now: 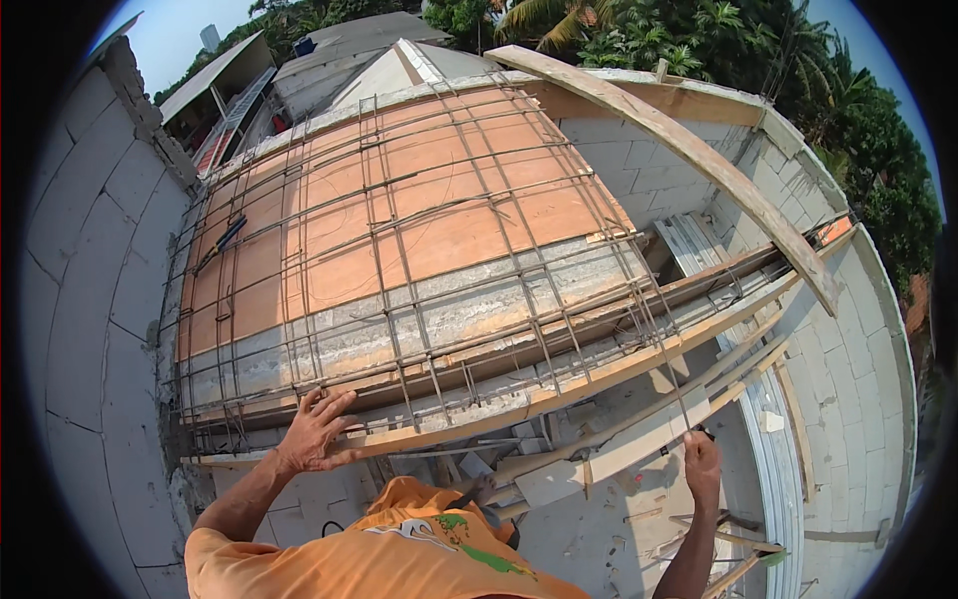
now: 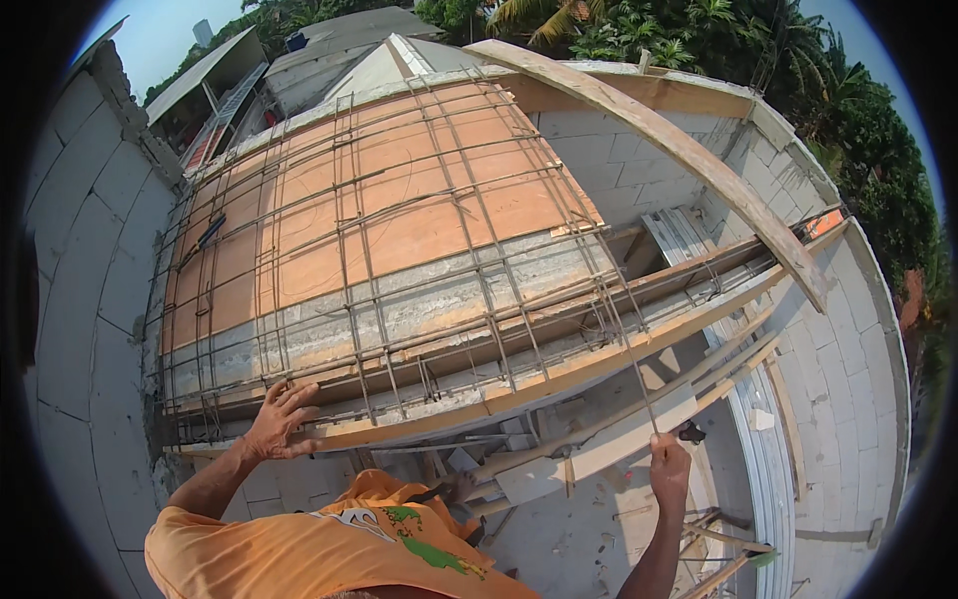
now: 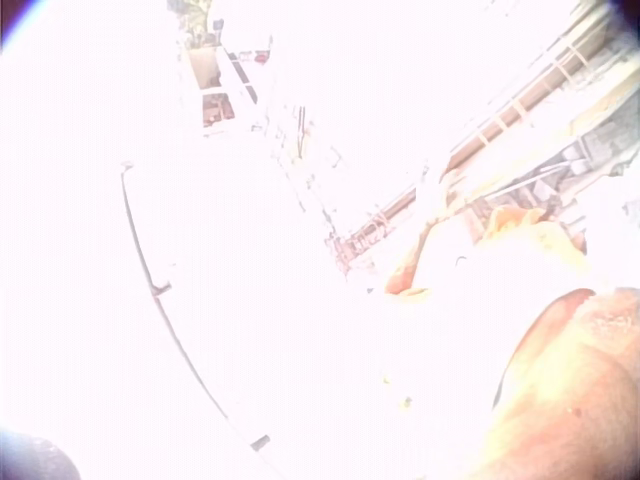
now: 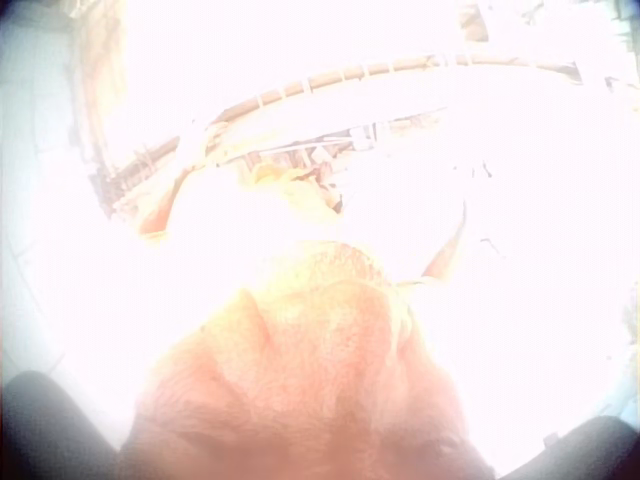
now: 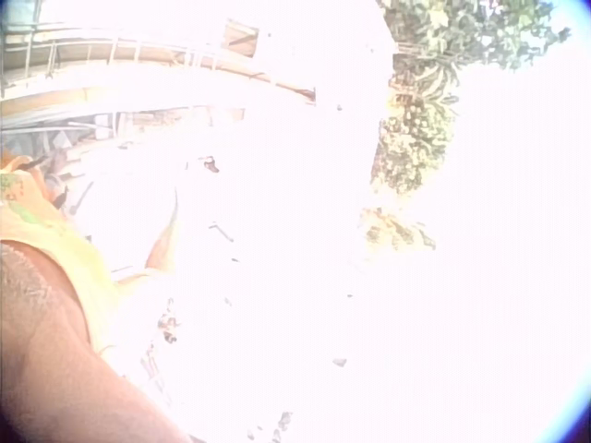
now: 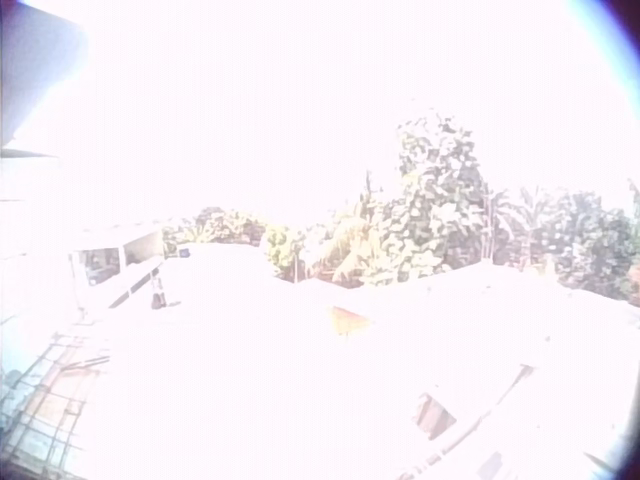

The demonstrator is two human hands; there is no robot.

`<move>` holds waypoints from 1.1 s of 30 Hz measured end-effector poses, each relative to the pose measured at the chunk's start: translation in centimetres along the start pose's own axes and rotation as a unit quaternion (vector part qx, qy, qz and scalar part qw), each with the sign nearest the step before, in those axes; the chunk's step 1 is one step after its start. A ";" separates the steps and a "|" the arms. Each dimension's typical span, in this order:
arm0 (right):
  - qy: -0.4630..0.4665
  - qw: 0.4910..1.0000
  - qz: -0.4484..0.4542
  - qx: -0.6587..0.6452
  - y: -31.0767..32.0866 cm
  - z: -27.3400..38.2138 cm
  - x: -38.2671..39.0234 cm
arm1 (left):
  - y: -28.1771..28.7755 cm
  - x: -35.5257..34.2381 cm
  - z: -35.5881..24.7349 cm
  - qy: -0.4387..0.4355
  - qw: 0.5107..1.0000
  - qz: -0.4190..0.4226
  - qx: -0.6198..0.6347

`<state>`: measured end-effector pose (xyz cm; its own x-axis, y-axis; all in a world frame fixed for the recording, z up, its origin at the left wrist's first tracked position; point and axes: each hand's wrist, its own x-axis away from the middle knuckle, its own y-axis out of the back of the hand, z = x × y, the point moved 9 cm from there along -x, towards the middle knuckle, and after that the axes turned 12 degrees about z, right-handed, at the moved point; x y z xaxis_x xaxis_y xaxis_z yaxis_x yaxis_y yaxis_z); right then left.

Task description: The person prepares a section for concrete pouring by positioning a rebar mesh over wooden forms and using pliers to secure the steel components. The person uses their hands to lift, slide, and align the metal grid and wooden supports at the edge of the construction area.

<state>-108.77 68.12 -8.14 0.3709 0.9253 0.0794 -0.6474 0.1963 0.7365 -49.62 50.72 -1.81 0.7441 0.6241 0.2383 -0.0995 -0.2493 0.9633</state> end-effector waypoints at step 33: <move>-0.082 0.990 -0.110 0.044 1.2 -2.2 4.3 | 15.9 -66.2 8.3 -0.015 0.990 -0.142 0.011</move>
<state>-109.42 73.02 -8.38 0.6038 0.7970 0.0137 -0.4813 0.3509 0.8033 -94.98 -0.72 -3.26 0.7596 0.6488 -0.0456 0.1309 -0.0839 0.9878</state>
